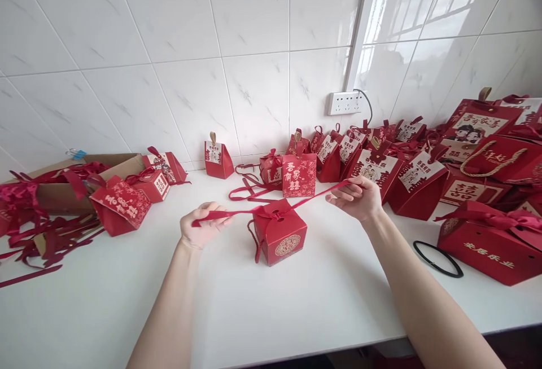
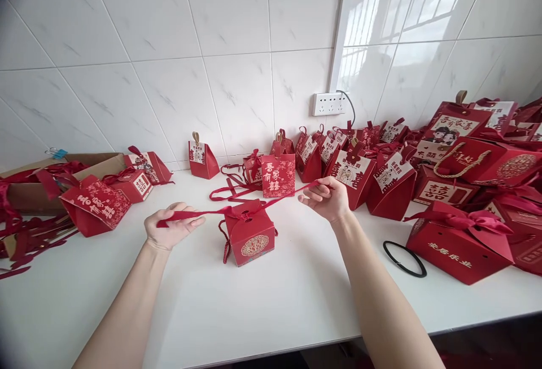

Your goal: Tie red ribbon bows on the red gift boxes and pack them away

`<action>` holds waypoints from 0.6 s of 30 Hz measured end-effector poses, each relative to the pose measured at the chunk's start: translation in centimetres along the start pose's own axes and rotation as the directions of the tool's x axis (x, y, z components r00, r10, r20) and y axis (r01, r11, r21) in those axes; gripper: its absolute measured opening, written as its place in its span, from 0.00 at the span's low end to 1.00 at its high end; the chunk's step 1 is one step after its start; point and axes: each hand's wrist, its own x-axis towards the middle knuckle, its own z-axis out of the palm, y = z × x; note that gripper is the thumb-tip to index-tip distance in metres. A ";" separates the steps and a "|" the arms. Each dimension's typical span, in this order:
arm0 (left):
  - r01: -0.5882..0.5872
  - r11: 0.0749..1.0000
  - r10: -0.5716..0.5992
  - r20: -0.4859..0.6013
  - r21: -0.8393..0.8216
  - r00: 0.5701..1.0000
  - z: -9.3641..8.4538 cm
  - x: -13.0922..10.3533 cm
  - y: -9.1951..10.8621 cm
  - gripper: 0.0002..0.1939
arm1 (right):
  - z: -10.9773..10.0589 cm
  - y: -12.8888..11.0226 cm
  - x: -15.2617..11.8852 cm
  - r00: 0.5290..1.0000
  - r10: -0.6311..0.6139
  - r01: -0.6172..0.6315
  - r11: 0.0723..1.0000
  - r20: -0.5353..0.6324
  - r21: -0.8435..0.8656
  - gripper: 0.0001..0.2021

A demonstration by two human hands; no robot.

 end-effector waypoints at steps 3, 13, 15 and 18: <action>-0.117 0.987 0.111 -0.060 -0.109 0.992 -0.7 -0.6 0.5 0.25 | -0.1 -0.2 0.0 0.999 -0.019 0.018 0.999 0.036 0.027 0.23; -0.472 0.835 0.392 -0.296 -0.283 0.871 -1.2 -0.8 0.9 0.26 | -0.1 -1.1 -0.3 0.959 -0.275 0.274 0.961 -0.071 -0.023 0.21; -0.502 0.819 0.411 -0.325 -0.277 0.852 -0.9 -0.4 1.1 0.23 | -0.1 -1.3 -0.2 0.896 -0.432 0.420 0.899 -0.105 -0.123 0.20; -0.339 0.938 0.295 -0.353 -0.067 0.888 0.3 0.2 1.3 0.21 | 0.7 -0.8 0.0 0.877 -0.475 0.428 0.842 -0.074 -0.329 0.18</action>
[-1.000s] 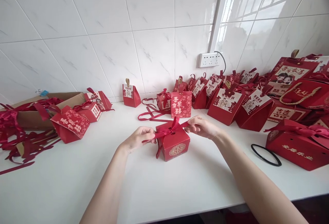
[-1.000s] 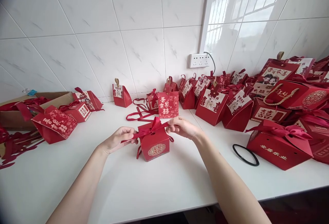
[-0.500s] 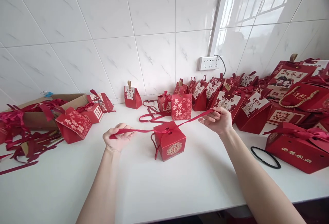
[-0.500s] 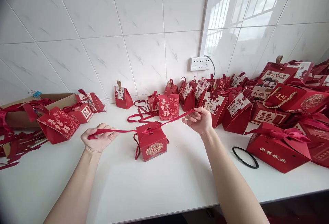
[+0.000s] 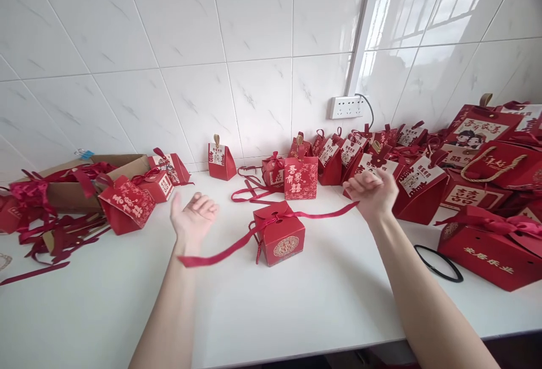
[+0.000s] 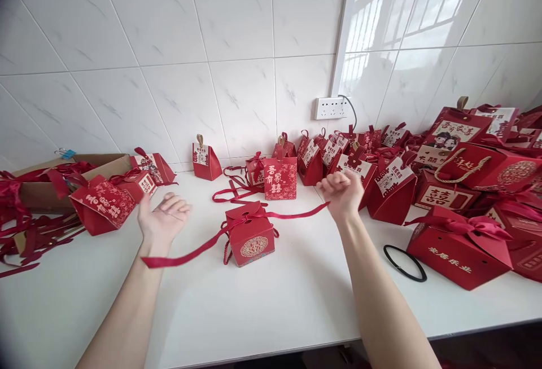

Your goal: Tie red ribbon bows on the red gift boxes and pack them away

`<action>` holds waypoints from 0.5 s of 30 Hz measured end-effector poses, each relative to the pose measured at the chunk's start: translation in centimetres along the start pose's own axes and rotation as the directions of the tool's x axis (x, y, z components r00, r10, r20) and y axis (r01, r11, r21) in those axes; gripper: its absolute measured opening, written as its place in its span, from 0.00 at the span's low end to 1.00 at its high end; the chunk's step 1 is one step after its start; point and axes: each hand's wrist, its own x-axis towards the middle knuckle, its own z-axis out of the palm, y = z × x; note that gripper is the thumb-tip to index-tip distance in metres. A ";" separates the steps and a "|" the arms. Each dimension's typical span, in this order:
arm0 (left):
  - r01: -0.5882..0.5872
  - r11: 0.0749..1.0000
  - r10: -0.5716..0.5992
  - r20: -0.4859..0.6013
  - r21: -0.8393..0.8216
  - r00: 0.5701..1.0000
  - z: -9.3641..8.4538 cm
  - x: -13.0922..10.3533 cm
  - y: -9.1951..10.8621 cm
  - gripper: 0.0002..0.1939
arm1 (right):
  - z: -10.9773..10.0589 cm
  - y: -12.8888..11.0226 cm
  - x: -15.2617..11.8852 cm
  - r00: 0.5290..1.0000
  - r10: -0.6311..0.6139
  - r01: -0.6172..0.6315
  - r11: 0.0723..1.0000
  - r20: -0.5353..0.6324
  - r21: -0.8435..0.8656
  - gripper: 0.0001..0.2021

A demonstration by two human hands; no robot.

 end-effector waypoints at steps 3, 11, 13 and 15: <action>0.141 0.801 -0.223 0.071 0.582 0.972 2.0 -0.8 -0.4 0.21 | 1.9 1.1 -0.8 0.960 0.198 -0.119 0.927 0.196 -0.357 0.14; 0.103 0.221 -0.656 0.069 0.970 0.751 3.5 -2.7 -1.9 0.22 | 4.5 3.2 -3.3 0.632 0.622 -0.059 0.634 0.462 -0.771 0.23; 0.108 0.263 -0.672 0.102 0.959 0.733 3.3 -2.5 -2.1 0.21 | 4.5 3.3 -3.4 0.601 0.624 -0.081 0.669 0.499 -0.739 0.22; 0.114 0.296 -0.691 0.130 0.948 0.711 3.3 -2.4 -2.3 0.21 | 4.5 3.4 -3.4 0.577 0.632 -0.134 0.698 0.517 -0.704 0.20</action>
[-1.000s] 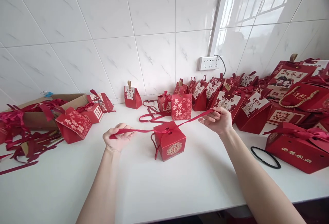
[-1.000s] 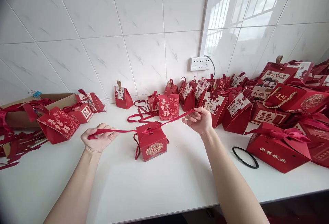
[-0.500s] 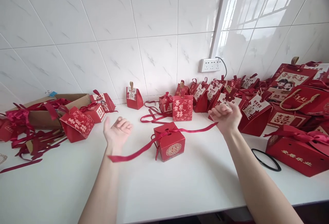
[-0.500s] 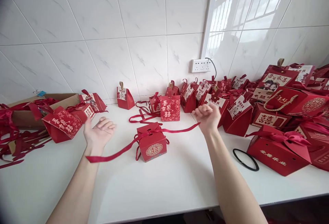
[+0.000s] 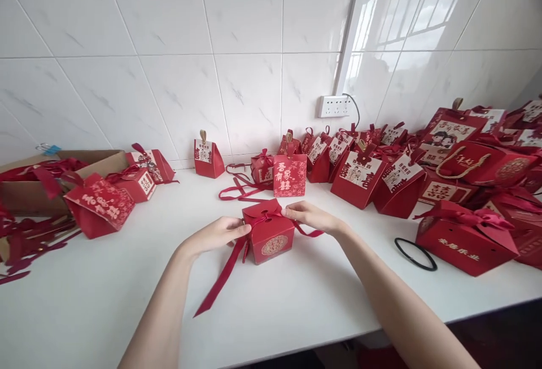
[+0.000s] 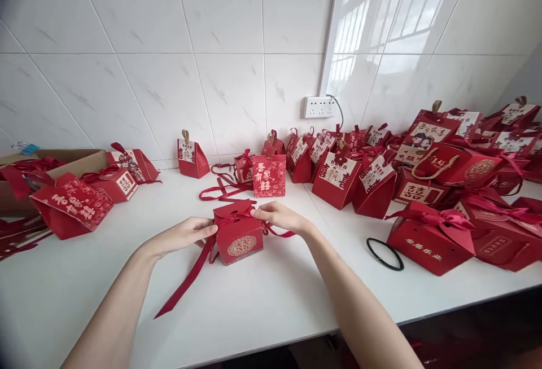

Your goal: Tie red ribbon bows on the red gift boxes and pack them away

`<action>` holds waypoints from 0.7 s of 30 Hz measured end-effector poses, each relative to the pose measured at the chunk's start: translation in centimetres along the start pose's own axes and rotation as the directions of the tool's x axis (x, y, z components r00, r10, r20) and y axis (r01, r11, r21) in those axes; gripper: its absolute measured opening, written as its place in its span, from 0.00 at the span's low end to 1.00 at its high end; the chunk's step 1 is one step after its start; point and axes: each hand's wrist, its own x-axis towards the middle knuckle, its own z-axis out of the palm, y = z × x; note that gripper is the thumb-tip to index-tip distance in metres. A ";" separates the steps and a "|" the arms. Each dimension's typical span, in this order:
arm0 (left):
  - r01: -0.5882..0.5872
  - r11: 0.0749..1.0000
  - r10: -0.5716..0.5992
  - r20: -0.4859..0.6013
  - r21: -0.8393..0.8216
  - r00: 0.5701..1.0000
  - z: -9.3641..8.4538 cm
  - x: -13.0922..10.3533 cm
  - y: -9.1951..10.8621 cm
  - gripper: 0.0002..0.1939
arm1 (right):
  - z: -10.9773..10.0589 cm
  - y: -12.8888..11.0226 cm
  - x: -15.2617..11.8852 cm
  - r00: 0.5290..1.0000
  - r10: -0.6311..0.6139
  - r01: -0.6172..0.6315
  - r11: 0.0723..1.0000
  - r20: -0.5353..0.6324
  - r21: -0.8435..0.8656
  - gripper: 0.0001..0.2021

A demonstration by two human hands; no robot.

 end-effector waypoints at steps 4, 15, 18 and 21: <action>-0.045 0.992 0.052 0.060 -0.117 0.997 0.0 0.6 -0.5 0.19 | 0.0 0.2 0.1 1.000 -0.006 0.002 0.985 0.023 0.170 0.19; -0.126 0.875 0.174 0.061 -0.467 0.983 0.6 2.1 -2.7 0.20 | -1.6 0.9 -0.3 0.996 0.073 -0.080 0.982 0.043 0.174 0.20; -0.103 0.863 0.166 0.085 -0.494 0.982 0.7 2.2 -2.8 0.18 | -1.9 0.6 -0.7 0.994 0.088 -0.096 0.986 0.062 0.140 0.20; -0.097 0.876 0.152 0.081 -0.472 0.985 0.8 2.1 -2.4 0.15 | -2.1 -0.3 -1.3 0.991 0.044 -0.057 0.993 0.127 0.107 0.20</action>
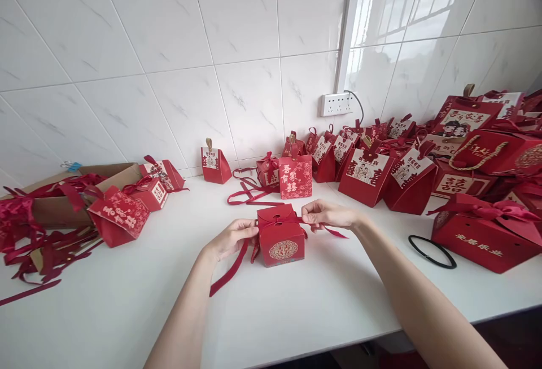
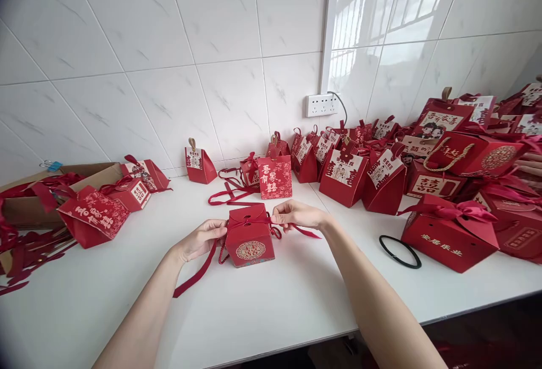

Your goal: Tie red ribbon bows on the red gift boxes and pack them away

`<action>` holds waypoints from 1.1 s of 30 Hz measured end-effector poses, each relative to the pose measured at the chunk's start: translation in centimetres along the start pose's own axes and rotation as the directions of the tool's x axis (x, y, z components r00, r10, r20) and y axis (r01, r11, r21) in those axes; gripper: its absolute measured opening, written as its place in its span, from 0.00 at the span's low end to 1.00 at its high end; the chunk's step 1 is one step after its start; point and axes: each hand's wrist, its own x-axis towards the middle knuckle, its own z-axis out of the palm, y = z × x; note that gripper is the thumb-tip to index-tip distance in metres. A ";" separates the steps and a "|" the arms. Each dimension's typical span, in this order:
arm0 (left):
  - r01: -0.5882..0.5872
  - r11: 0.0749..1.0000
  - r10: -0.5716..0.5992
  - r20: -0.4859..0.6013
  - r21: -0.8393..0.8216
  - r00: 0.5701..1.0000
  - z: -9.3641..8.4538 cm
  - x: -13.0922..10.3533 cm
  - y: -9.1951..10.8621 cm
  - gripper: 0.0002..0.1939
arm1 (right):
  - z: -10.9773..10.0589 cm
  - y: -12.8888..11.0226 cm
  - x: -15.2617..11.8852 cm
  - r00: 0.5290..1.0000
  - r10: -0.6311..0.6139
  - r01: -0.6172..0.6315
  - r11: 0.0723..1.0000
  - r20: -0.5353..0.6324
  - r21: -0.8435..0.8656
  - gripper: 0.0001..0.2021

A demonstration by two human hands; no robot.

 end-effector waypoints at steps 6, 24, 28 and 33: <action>-0.002 0.995 0.009 -0.066 0.100 0.998 1.6 0.0 1.0 0.15 | 0.6 -2.2 -1.7 0.983 -0.184 0.184 0.983 -0.030 -0.008 0.14; 0.148 0.932 -0.084 -0.199 0.331 0.976 3.3 -1.4 3.1 0.17 | 4.2 -0.5 1.7 0.846 -0.359 0.230 0.912 -0.394 -0.338 0.12; 0.081 0.822 0.049 -0.212 0.564 0.976 3.4 -2.4 4.3 0.16 | 4.6 -0.3 1.9 0.832 -0.404 0.241 0.880 -0.380 -0.408 0.09; 0.058 0.496 0.147 -0.150 0.866 0.978 4.7 -3.3 6.3 0.07 | 5.2 -0.2 2.0 0.802 -0.391 0.242 0.904 -0.451 -0.352 0.08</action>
